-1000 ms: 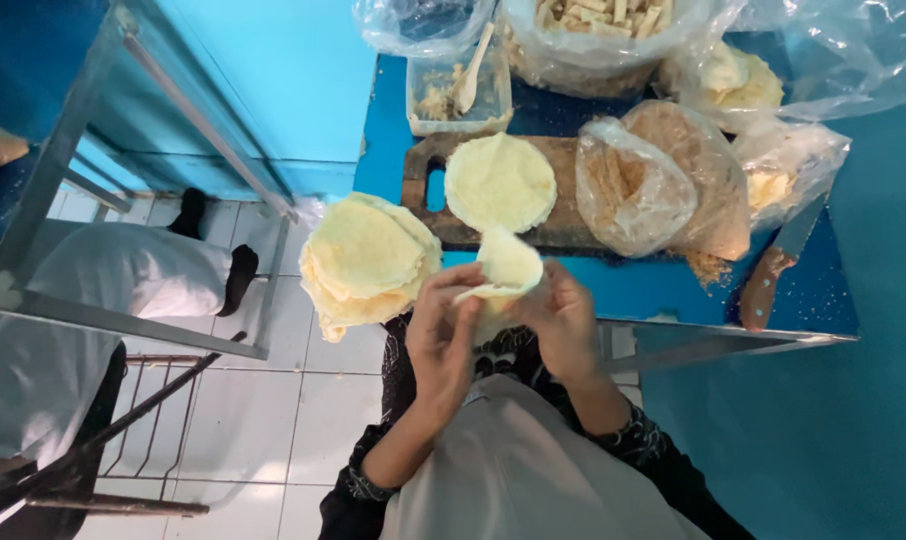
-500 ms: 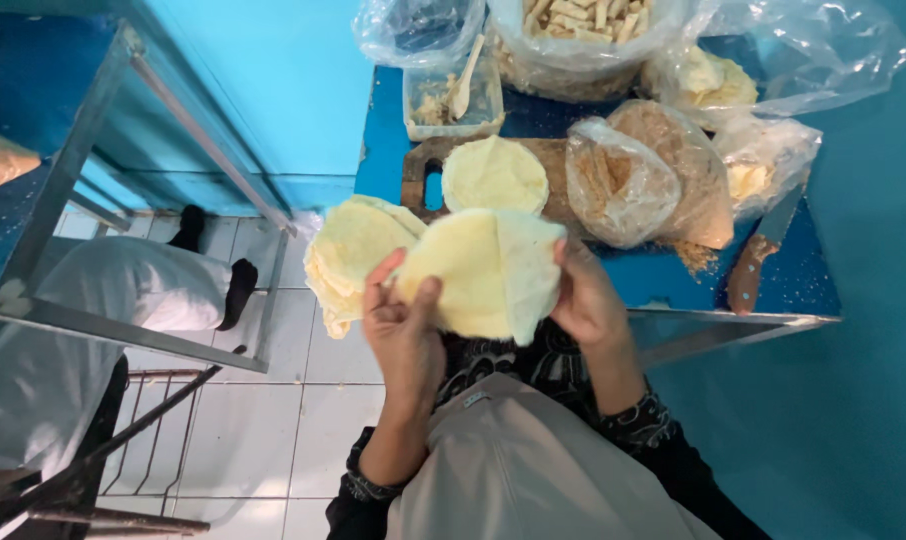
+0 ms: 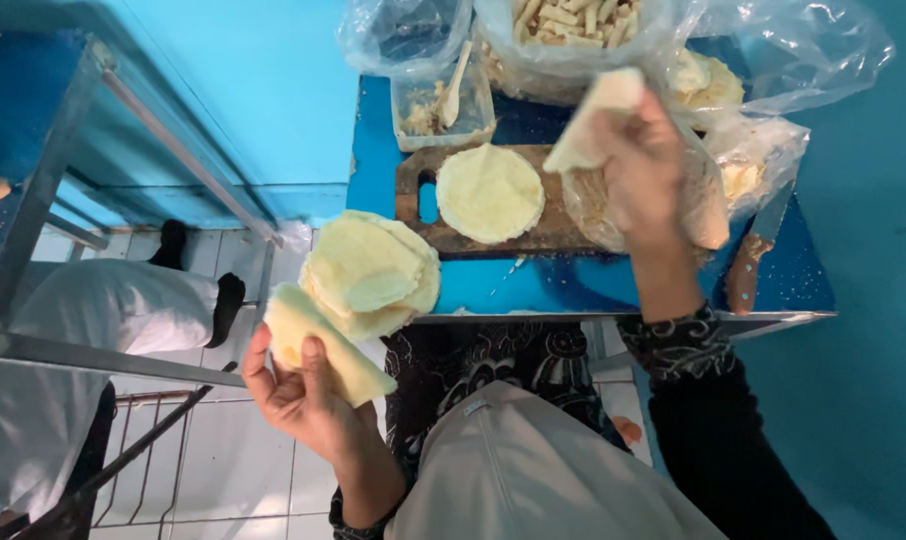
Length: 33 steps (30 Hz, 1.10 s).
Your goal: The person sits at a blue table and separates thin round food sheets, peeling them apart one at a time by hand and stacking the separated sheets on the table. Near the end, the person uses a knife to trim or cut a round sheet on a wooden cutting board.
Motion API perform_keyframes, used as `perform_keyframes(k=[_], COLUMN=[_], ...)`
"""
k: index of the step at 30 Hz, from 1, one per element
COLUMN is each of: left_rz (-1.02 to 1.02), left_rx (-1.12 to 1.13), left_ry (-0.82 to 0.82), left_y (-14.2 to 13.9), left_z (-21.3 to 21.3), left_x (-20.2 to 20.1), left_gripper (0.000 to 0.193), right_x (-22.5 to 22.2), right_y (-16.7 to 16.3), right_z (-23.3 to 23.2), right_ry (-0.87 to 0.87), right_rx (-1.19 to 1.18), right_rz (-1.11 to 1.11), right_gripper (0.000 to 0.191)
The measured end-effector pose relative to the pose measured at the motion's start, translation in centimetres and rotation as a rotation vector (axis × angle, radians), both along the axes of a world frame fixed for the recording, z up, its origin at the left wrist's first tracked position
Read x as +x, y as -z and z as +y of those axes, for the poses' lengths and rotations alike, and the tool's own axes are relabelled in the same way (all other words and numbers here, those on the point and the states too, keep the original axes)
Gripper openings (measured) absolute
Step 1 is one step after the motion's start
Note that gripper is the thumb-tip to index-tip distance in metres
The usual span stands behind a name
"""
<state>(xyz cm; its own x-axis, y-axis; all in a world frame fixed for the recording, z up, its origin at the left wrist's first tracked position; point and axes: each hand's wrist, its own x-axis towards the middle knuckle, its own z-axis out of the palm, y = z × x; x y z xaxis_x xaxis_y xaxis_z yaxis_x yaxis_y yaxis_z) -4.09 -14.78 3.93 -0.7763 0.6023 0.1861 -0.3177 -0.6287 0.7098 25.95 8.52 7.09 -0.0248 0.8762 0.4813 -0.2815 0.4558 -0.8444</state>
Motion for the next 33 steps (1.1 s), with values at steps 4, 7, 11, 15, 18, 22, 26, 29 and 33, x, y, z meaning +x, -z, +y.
perform_keyframes(k=[4,7,11,15,18,22,26,29,33], left_rz=[0.043,0.022,0.016,0.004,0.009,-0.028,-0.058,-0.063,-0.061], left_rx=[-0.02,-0.021,-0.043,-0.048,-0.037,-0.039,-0.022,-0.044,-0.108], left_ry=[0.062,0.114,0.119,0.138,0.164,0.257,0.394,0.511,0.628], left_y=[0.8,1.1,1.1,1.2,1.2,1.0,0.5,0.0,-0.4], left_z=[0.9,1.1,0.9,1.1,1.1,0.9,0.6,0.6,0.9], left_x=[0.5,0.6,0.7,0.8,0.9,1.2,1.8,2.3,3.4], left_gripper=[0.044,0.044,0.044,0.045,0.046,0.047,0.05,0.053,0.055], right_x=[-5.0,-6.6,-6.2,-5.9,-5.7,-5.3,-4.7,-3.9,-2.6], right_y=[0.3,0.5,-0.2,0.1,0.8,0.9,0.1,-0.8,-1.5], right_z=[-1.7,-3.4,-4.6,-5.5,-6.2,-6.9,-7.5,-7.3,-8.1], right_ry=[0.21,0.162,0.18,0.199,0.183,0.093,-0.015,-0.142,0.03], right_rx=[0.247,0.589,0.583,0.56,0.583,0.58,0.6,0.532,0.296], right_rz=[-1.011,-1.154,-1.157,-1.212,-1.236,-1.258,-1.301,-1.204,-0.898], right_gripper=[0.027,0.026,0.017,0.019,0.026,0.029,0.037,0.045,0.042])
